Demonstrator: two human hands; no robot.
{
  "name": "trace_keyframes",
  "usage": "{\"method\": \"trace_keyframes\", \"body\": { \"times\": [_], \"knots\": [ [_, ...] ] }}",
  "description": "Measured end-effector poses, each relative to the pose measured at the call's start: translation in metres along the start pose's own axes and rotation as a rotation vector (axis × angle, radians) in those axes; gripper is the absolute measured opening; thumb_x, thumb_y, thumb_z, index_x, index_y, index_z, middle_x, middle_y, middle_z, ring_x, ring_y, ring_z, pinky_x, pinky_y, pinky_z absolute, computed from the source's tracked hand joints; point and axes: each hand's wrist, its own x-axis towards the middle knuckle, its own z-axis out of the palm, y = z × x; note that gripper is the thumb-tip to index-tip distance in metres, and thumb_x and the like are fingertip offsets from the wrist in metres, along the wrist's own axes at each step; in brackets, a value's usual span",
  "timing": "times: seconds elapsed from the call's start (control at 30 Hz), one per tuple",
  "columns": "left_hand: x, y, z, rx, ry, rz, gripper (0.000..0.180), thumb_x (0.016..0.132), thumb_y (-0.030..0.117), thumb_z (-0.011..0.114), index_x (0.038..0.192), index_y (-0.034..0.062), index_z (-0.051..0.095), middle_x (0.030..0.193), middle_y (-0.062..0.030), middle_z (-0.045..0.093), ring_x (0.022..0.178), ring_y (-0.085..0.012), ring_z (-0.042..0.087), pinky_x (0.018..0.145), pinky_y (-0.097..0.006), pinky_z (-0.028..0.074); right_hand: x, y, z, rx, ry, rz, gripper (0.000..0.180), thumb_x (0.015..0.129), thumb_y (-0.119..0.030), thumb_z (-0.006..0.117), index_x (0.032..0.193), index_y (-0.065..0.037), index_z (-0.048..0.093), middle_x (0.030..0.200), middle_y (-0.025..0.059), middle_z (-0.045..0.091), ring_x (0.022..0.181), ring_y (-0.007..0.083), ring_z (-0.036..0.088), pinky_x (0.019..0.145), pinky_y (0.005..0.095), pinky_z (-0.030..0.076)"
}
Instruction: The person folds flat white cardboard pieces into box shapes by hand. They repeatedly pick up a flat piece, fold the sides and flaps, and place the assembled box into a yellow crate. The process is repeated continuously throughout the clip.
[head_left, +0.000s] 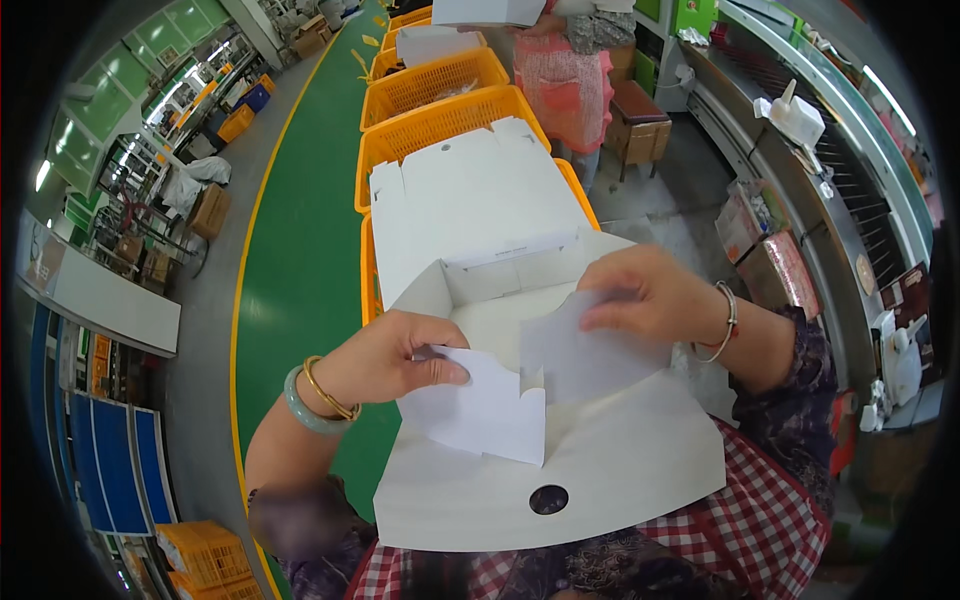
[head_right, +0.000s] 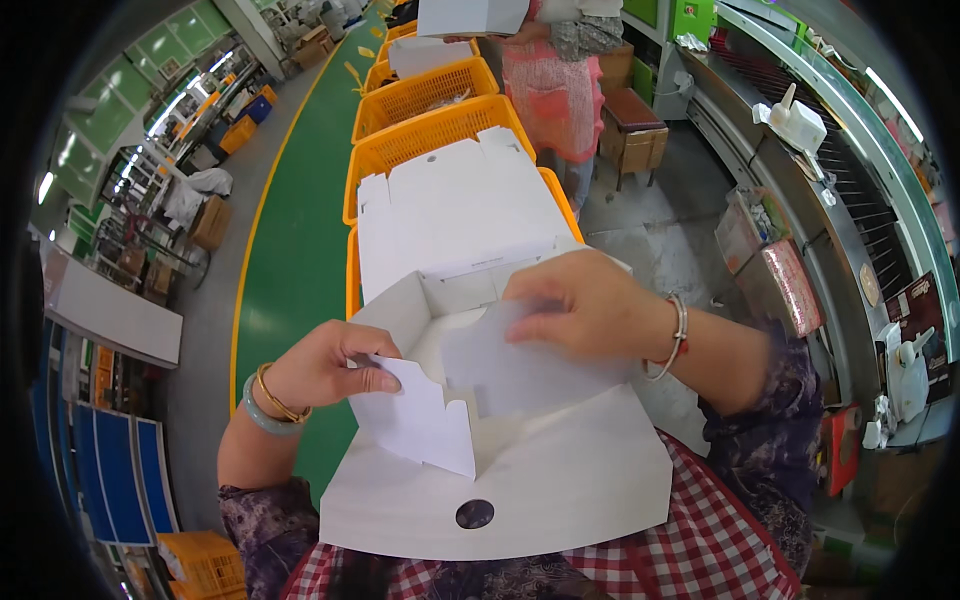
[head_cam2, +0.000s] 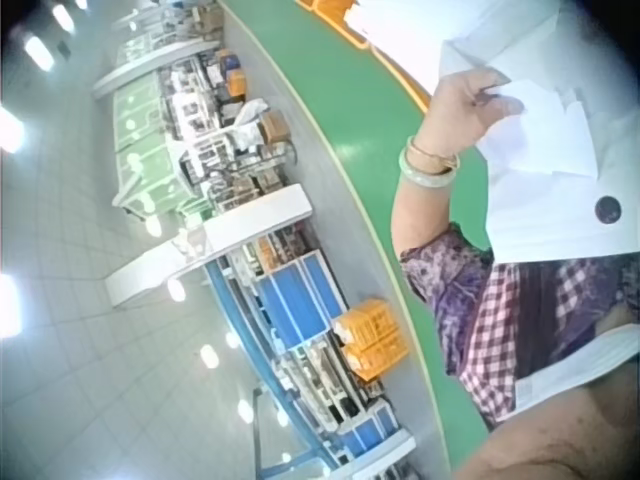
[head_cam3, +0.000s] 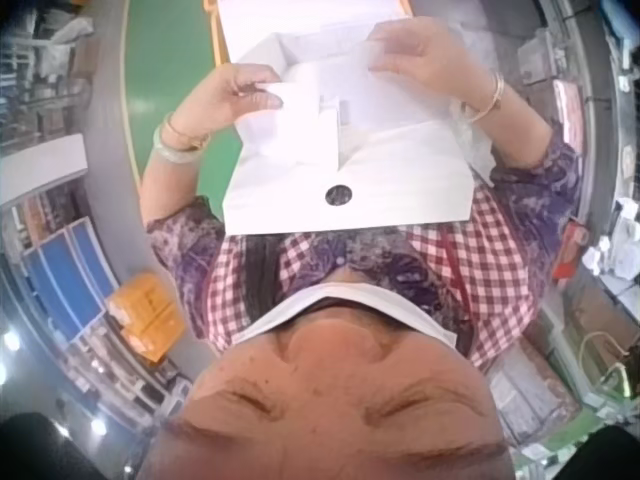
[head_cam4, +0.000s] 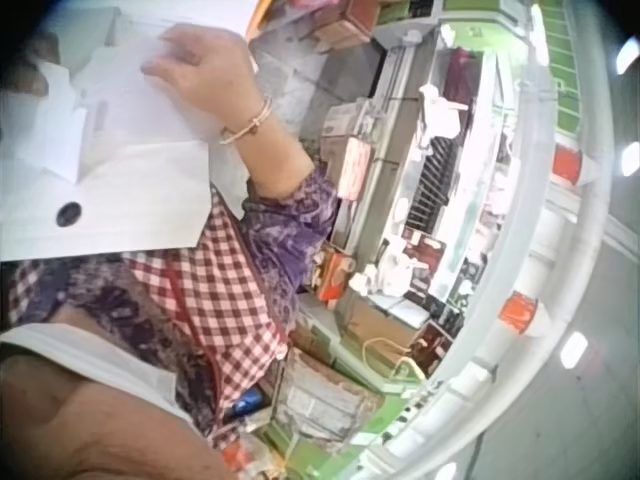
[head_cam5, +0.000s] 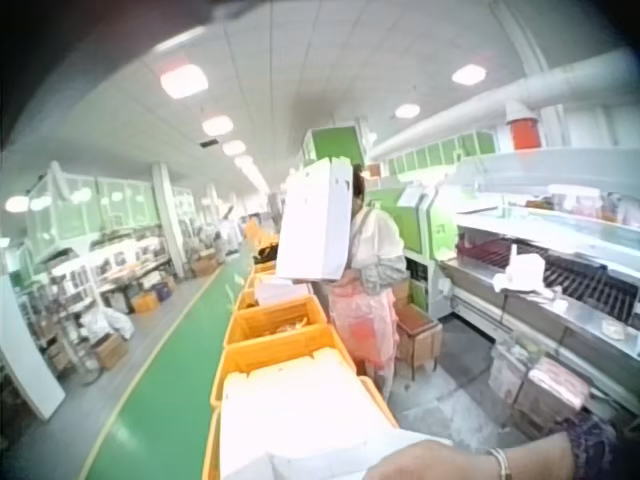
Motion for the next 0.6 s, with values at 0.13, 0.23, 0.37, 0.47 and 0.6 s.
{"method": "trace_keyframes", "body": {
  "times": [0.13, 0.23, 0.37, 0.47, 0.6],
  "knots": [
    [0.014, 0.0, 0.001, -0.017, -0.007, 0.029, 0.015, 0.084, 0.012, 0.07, 0.09, -0.0006, 0.064, 0.072, -0.0021, 0.06, 0.068, -0.0088, 0.05, 0.062, -0.024, 0.044, 0.0, -0.006, -0.007, 0.081, 0.062, -0.044, 0.017, 0.076, -0.013, 0.074, 0.088, -0.004, 0.066, 0.081, 0.0075, 0.067, 0.074, 0.0225, 0.062, 0.071, 0.0308, 0.047],
    [0.023, 0.006, 0.001, -0.002, -0.017, 0.038, 0.015, 0.084, 0.012, 0.07, 0.088, -0.001, 0.064, 0.071, -0.0012, 0.059, 0.068, -0.0078, 0.049, 0.062, -0.024, 0.043, 0.003, -0.008, -0.004, 0.098, 0.048, -0.103, 0.015, 0.074, -0.012, 0.076, 0.085, -0.005, 0.068, 0.077, 0.0052, 0.065, 0.072, 0.0205, 0.059, 0.068, 0.0303, 0.044],
    [0.03, 0.012, 0.003, -0.062, 0.011, 0.035, 0.015, 0.084, 0.013, 0.07, 0.087, -0.0011, 0.064, 0.07, -0.0016, 0.058, 0.068, -0.0082, 0.05, 0.063, -0.024, 0.043, 0.008, -0.012, -0.001, 0.058, 0.032, -0.174, 0.014, 0.073, -0.014, 0.077, 0.081, -0.007, 0.068, 0.073, 0.0042, 0.063, 0.068, 0.0206, 0.057, 0.063, 0.0308, 0.043],
    [0.027, 0.009, 0.013, -0.1, 0.051, 0.055, 0.015, 0.084, 0.012, 0.07, 0.086, -0.0009, 0.064, 0.07, -0.0023, 0.058, 0.067, -0.0084, 0.05, 0.063, -0.024, 0.043, 0.006, -0.021, -0.001, 0.099, -0.12, -0.073, 0.015, 0.076, -0.015, 0.072, 0.087, -0.006, 0.068, 0.078, 0.0099, 0.064, 0.072, 0.0251, 0.061, 0.067, 0.0321, 0.046],
    [0.014, 0.004, 0.034, -0.1, 0.226, 0.088, 0.014, 0.084, 0.013, 0.07, 0.084, -0.0003, 0.065, 0.069, -0.0037, 0.06, 0.065, -0.0081, 0.051, 0.06, -0.024, 0.042, -0.001, -0.019, 0.006, -0.016, -0.155, -0.069, 0.014, 0.078, -0.018, 0.069, 0.086, -0.006, 0.065, 0.072, 0.0101, 0.061, 0.068, 0.0275, 0.059, 0.061, 0.0345, 0.045]
  ]
}}
